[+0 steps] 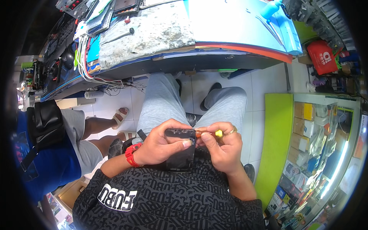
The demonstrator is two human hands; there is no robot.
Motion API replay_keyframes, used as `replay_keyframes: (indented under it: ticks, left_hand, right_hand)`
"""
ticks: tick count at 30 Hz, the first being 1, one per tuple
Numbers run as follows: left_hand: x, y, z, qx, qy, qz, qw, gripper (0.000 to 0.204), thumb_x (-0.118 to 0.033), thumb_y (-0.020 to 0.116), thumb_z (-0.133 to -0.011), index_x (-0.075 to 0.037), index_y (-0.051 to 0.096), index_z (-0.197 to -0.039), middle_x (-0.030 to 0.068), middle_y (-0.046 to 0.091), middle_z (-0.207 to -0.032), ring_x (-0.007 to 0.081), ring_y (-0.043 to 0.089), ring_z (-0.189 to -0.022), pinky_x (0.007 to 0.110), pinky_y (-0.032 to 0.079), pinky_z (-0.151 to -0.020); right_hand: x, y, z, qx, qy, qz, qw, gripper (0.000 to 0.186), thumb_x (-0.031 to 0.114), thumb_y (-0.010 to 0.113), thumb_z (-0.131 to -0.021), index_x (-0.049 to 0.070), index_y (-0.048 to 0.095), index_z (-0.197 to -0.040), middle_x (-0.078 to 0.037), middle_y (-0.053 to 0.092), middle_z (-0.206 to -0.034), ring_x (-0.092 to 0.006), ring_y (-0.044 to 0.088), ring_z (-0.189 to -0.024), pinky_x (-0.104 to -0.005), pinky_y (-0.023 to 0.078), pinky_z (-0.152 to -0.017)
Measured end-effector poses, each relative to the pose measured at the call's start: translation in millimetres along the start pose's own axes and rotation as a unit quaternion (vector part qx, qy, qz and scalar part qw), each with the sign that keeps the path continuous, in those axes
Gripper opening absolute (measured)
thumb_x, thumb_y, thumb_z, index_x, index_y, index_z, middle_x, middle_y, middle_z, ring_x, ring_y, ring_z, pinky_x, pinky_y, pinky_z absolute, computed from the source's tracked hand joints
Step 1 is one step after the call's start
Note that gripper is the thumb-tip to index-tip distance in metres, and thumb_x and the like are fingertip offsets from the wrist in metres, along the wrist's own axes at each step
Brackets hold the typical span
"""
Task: The person applies adhesive to the edges of a phone screen and uses a thin tool to clear debris from the frame.
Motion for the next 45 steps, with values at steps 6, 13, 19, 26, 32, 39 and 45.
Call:
replay_keyframes:
  ticks: [6,13,19,26,32,39,45]
  left_hand:
    - [-4.1,-1.1,3.2,-0.019,-0.024,0.002,1.0,0.038,-0.004,0.069,-0.106,0.005,0.053,-0.139,0.0138,0.07,-0.129,0.0176,0.072,-0.117,0.028,0.059,-0.099]
    - [11.5,-18.8,-7.2,-0.065,-0.051,0.009,0.997,0.04,-0.004,0.073,-0.103,0.001,0.055,-0.138,0.0124,0.07,-0.127,0.0173,0.071,-0.118,0.032,0.06,-0.097]
    - [19.0,-25.8,-12.0,-0.108,-0.046,0.156,0.981,0.045,-0.004,0.065,-0.106,-0.001,0.047,-0.147,0.021,0.071,-0.129,0.0295,0.071,-0.124,0.044,0.06,-0.103]
    - [-1.5,-14.4,-12.2,-0.114,0.014,0.17,0.979,0.056,-0.002,0.06,-0.106,-0.001,0.04,-0.159,0.0235,0.067,-0.138,0.0296,0.068,-0.129,0.044,0.054,-0.112]
    - [-14.0,-4.8,-10.4,-0.101,0.072,0.107,0.986,0.053,-0.005,0.056,-0.112,0.0,0.038,-0.161,0.0207,0.064,-0.145,0.0214,0.064,-0.133,0.035,0.05,-0.114]
    - [-11.5,-0.6,-6.3,-0.108,0.051,0.11,0.987,0.058,0.0,0.057,-0.11,-0.001,0.035,-0.163,0.021,0.06,-0.149,0.023,0.063,-0.136,0.036,0.049,-0.116]
    - [-14.0,4.8,-5.1,-0.096,0.058,0.113,0.987,0.054,-0.002,0.055,-0.112,-0.002,0.036,-0.163,0.013,0.061,-0.145,0.0149,0.063,-0.13,0.03,0.052,-0.108]
  right_hand:
    - [2.4,3.5,2.4,-0.013,-0.007,0.046,0.999,0.016,-0.001,0.065,-0.106,-0.002,0.055,-0.119,-0.025,0.077,-0.112,-0.0209,0.078,-0.09,-0.0339,0.067,-0.081]
    - [-8.1,-7.1,-1.1,-0.086,0.033,-0.004,0.996,0.02,0.004,0.065,-0.108,0.0,0.053,-0.123,-0.022,0.077,-0.11,-0.0217,0.079,-0.091,-0.0324,0.067,-0.077]
    - [-0.7,-19.8,3.4,-0.148,-0.022,0.053,0.987,0.019,0.005,0.066,-0.108,0.001,0.054,-0.122,-0.019,0.075,-0.108,-0.0193,0.077,-0.085,-0.0286,0.063,-0.074]
    - [29.2,2.1,1.2,-0.067,-0.109,0.245,0.961,0.015,-0.002,0.074,-0.098,0.0,0.067,-0.111,-0.014,0.076,-0.098,-0.0197,0.073,-0.086,-0.0316,0.057,-0.078]
    - [40.0,21.6,-1.1,-0.052,-0.157,0.357,0.92,0.025,-0.002,0.082,-0.086,0.002,0.071,-0.108,-0.012,0.076,-0.096,-0.0277,0.068,-0.084,-0.0388,0.052,-0.076]
    - [45.5,25.9,-3.4,-0.078,-0.222,0.391,0.89,0.024,-0.001,0.083,-0.085,0.002,0.072,-0.106,-0.011,0.076,-0.096,-0.0289,0.066,-0.084,-0.0402,0.051,-0.075]
    - [47.7,27.0,-2.8,-0.083,-0.243,0.392,0.884,0.022,-0.003,0.081,-0.086,0.001,0.073,-0.107,-0.012,0.075,-0.095,-0.0274,0.067,-0.08,-0.0385,0.051,-0.072]
Point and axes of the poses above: each hand's wrist, its own z-axis away from the middle knuckle, its own y-axis out of the palm, x = y × z, the point moved 9 cm from there along -z, towards the middle knuckle
